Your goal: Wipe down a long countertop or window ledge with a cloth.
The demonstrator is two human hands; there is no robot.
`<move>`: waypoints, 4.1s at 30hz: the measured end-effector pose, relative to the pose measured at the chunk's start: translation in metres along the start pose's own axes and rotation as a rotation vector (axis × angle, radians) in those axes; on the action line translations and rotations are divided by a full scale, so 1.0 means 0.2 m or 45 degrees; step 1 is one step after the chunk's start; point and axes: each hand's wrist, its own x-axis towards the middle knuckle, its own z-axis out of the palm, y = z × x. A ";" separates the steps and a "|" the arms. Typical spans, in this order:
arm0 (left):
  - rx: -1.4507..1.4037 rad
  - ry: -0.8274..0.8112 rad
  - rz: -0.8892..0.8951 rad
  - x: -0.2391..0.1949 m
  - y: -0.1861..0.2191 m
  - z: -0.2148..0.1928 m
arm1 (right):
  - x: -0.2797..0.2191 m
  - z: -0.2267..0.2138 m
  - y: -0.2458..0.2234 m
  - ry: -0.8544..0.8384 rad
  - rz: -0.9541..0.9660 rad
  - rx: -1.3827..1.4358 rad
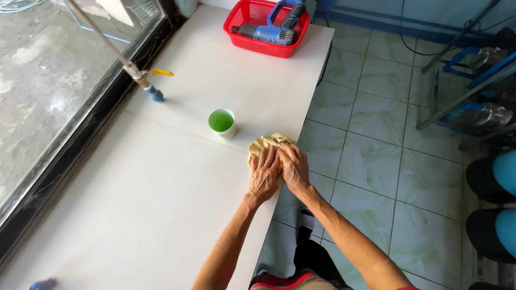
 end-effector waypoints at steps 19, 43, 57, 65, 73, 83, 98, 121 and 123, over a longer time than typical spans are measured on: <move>-0.045 0.034 -0.014 1.12 -0.08 0.27 | 0.81 0.14 0.77 -0.004 0.062 -0.063; 0.025 0.120 0.063 2.53 -0.15 0.70 | 1.77 0.28 1.82 0.074 0.089 -0.106; 0.070 0.221 -0.006 2.84 -0.21 0.90 | 1.99 0.42 2.11 -0.036 -0.059 -0.141; 0.130 0.283 0.025 2.27 -0.17 0.75 | 1.64 0.21 1.61 -0.226 -0.056 -0.166; 0.170 0.138 -0.214 1.37 0.03 0.37 | 1.13 0.16 1.15 -0.328 -0.277 -0.093; 0.085 0.176 -0.468 1.16 -0.06 0.28 | 1.21 0.25 0.88 -0.556 -0.547 0.246; 0.192 0.421 -0.892 1.64 -0.39 0.32 | 1.79 0.82 1.05 -0.592 -0.892 0.183; 0.313 0.473 -1.199 1.34 -0.45 0.28 | 1.67 0.85 0.65 -0.937 -1.072 0.263; 0.291 0.516 -1.222 1.36 -0.58 0.26 | 1.74 0.86 0.57 -0.995 -1.042 0.209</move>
